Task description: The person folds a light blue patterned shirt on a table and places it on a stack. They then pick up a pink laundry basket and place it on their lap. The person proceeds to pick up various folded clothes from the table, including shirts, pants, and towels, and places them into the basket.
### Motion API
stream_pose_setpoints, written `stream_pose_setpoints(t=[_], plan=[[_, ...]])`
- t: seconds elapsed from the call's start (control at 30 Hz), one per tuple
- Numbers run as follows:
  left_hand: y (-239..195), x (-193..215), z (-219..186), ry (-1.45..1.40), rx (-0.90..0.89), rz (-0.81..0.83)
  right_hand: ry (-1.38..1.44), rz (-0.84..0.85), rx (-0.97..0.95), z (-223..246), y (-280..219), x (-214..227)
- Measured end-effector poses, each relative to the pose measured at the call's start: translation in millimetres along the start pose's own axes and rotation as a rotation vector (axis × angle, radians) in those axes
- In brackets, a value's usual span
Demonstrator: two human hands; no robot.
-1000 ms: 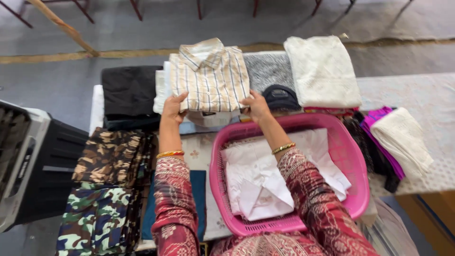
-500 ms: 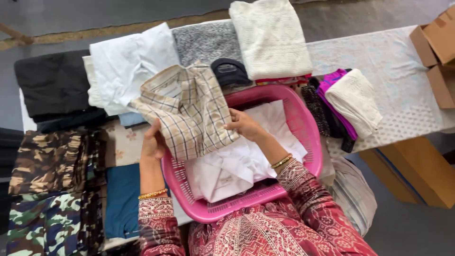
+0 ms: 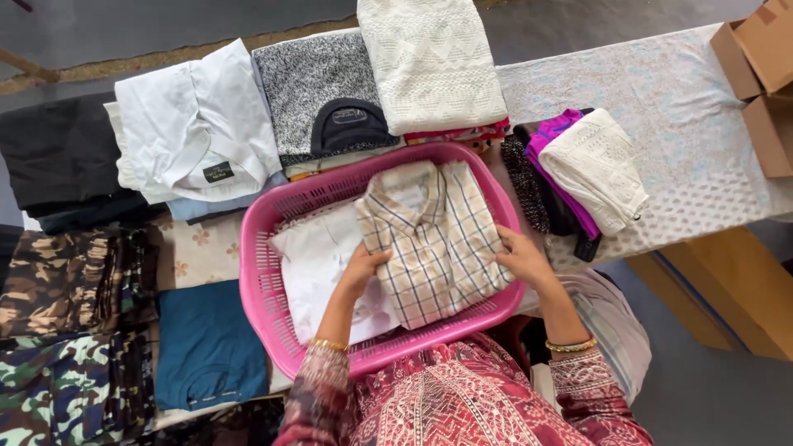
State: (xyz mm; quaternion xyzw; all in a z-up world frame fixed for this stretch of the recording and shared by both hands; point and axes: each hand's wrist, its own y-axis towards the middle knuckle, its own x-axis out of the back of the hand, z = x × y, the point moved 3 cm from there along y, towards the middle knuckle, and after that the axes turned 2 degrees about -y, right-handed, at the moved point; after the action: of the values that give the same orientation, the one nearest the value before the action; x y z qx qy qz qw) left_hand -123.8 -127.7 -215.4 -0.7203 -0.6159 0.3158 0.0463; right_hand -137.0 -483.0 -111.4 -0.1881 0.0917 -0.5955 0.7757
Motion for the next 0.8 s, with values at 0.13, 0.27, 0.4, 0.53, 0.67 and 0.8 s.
stream_pose_setpoints(t=[0.13, 0.27, 0.4, 0.53, 0.67, 0.8], plan=[[25.0, 3.2, 30.2, 0.027, 0.013, -0.028, -0.425, -0.161, 0.108, -30.1, 8.4, 13.0], [10.3, -7.1, 2.1, 0.121, -0.042, 0.002, -0.820, -0.272, 0.058, -18.2, -2.6, 15.6], [0.8, -21.1, -22.5, 0.510, -0.125, -0.203, -1.195, -0.181, -0.291, 29.9, -30.5, -8.9], [-19.9, -60.3, -57.1, 1.009, -0.649, -0.601, -1.241, -0.174, 0.169, 50.5, -27.0, -56.2], [6.6, -97.8, -55.6, 1.412, -0.487, -0.428, -1.432, 0.184, -0.187, 41.0, -9.7, -87.2], [29.7, -80.1, -29.7, 1.427, -0.418, -0.378, -1.310, 0.118, -0.012, -26.6, 5.0, -77.3]])
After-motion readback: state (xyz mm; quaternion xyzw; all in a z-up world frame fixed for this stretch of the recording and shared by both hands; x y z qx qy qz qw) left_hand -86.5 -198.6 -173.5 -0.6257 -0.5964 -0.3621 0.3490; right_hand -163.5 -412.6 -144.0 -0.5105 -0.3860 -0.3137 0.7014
